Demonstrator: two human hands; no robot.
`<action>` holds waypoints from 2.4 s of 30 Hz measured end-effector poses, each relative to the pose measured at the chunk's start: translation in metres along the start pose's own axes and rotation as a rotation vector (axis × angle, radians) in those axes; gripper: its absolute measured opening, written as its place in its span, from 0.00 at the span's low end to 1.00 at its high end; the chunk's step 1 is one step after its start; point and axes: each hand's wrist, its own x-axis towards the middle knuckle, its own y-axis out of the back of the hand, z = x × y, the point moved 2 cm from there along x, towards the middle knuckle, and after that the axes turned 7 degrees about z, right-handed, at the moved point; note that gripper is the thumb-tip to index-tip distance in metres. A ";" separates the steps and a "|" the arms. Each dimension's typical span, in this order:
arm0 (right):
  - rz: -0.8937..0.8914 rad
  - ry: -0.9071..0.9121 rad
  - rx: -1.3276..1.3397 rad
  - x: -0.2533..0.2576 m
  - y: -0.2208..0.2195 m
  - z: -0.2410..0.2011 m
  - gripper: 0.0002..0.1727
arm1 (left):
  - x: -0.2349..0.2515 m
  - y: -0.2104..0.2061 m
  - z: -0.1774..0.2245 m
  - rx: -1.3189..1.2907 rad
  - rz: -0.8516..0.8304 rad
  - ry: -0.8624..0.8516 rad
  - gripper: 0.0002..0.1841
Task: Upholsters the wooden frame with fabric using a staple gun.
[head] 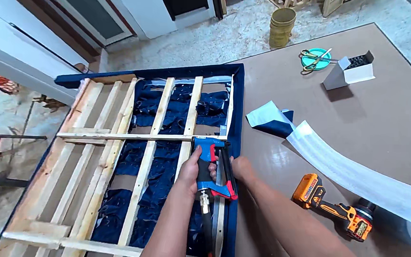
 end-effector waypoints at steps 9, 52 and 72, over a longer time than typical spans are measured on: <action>0.071 -0.061 0.022 -0.001 -0.004 0.002 0.29 | 0.025 -0.009 0.005 0.011 0.001 0.144 0.38; 0.208 0.007 1.019 -0.133 0.142 0.159 0.08 | 0.068 -0.032 -0.054 1.207 0.399 -0.687 0.25; -0.106 0.329 -0.792 -0.042 0.168 -0.162 0.25 | 0.098 -0.024 -0.095 0.917 0.503 -0.930 0.16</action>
